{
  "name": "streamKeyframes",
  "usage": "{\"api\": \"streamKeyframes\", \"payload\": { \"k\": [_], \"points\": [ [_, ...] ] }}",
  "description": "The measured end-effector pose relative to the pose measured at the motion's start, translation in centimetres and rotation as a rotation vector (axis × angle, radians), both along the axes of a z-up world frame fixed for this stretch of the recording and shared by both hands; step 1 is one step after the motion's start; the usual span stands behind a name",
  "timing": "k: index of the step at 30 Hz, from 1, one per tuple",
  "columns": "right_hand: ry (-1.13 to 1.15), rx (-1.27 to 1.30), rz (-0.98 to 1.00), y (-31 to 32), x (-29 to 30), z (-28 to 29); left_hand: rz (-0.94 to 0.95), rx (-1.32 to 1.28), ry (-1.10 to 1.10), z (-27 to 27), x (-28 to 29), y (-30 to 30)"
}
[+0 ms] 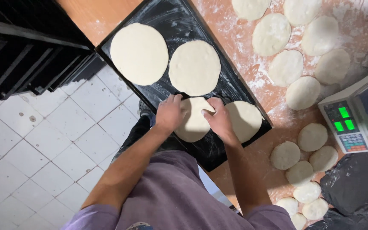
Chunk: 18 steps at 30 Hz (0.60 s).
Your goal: Flattening dough balls into circles using a machine and placing them onto a baking tray.
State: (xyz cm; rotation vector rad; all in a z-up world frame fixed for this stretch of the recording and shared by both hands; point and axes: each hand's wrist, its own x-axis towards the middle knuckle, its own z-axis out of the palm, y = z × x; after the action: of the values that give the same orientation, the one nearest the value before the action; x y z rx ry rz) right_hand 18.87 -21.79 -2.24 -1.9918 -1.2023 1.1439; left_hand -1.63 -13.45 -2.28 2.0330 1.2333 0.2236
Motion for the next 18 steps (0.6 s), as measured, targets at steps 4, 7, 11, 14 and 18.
{"api": "streamKeyframes", "payload": {
  "k": [4, 7, 11, 14, 18],
  "points": [
    [0.036, -0.033, -0.071, -0.4, -0.2, 0.2, 0.024, -0.181, 0.229, -0.1, 1.4, 0.7],
    [0.041, 0.031, -0.106, -0.8, -0.2, -0.1, 0.079, -0.194, 0.107, 1.0, 1.4, 1.5],
    [-0.075, 0.019, -0.066, 0.0, -0.8, 2.4, 0.084, -0.376, 0.213, 3.0, 0.8, 2.6],
    [-0.144, -0.129, -0.084, 0.5, -1.1, 4.1, -0.046, -0.332, 0.322, 2.1, 0.3, 3.0],
    [-0.181, -0.109, -0.141, -1.3, -1.2, 2.6, -0.17, -0.329, 0.344, 1.6, -0.6, 3.1]
  ]
}}
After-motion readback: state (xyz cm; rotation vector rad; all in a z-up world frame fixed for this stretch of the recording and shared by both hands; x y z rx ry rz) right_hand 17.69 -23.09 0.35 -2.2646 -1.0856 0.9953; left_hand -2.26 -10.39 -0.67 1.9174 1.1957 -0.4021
